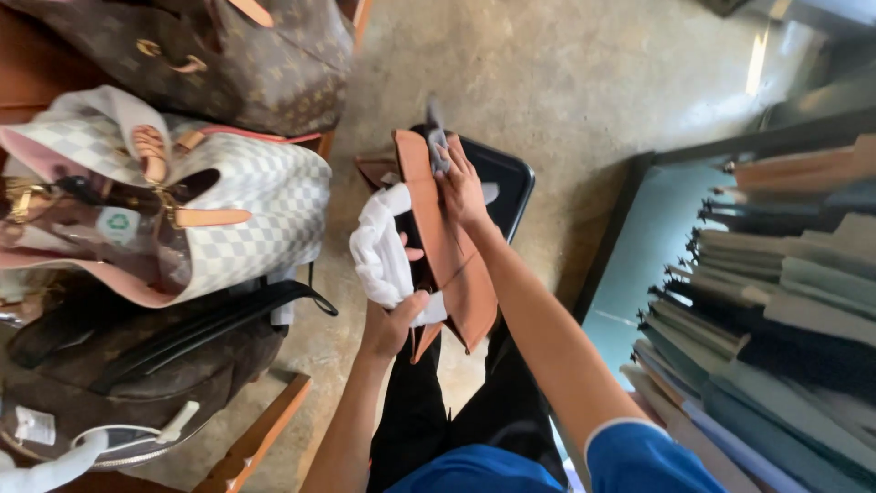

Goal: Cleaning and wiping down various handbags and tote bags with a cloth in a retail environment.

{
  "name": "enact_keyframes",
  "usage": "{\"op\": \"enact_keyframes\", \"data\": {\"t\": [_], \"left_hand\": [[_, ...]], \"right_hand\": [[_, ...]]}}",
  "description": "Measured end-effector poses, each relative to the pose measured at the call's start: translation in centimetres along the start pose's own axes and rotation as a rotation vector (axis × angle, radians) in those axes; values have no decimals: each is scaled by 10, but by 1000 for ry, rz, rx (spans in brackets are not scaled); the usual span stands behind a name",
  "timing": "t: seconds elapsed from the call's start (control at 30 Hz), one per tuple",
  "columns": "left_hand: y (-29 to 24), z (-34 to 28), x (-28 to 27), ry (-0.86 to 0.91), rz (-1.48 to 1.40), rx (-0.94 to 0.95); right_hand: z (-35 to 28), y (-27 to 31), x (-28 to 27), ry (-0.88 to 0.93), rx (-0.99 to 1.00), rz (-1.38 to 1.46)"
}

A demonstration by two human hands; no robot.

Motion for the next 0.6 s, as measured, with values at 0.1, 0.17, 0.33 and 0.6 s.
{"op": "enact_keyframes", "data": {"t": [0.1, 0.17, 0.33, 0.6], "left_hand": [[-5, 5, 13, -17, -9, 7], [-6, 5, 20, -62, -51, 8], [2, -1, 38, -128, -49, -74], [18, -29, 49, 53, 283, 250]], "right_hand": [[-35, -19, -15, -14, -89, -224], [-78, -16, -28, 53, -64, -291], [-191, 10, -48, 66, 254, 96], [-237, 64, -83, 8, 197, 311]]}}
Point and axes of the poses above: each hand's wrist, its own z-axis towards the middle knuckle, its own x-axis out of the palm, y = z × x, the point moved 2 cm from there along z, towards the middle knuckle, and after that the axes turned 1 degree about -y, right-handed, at the moved point
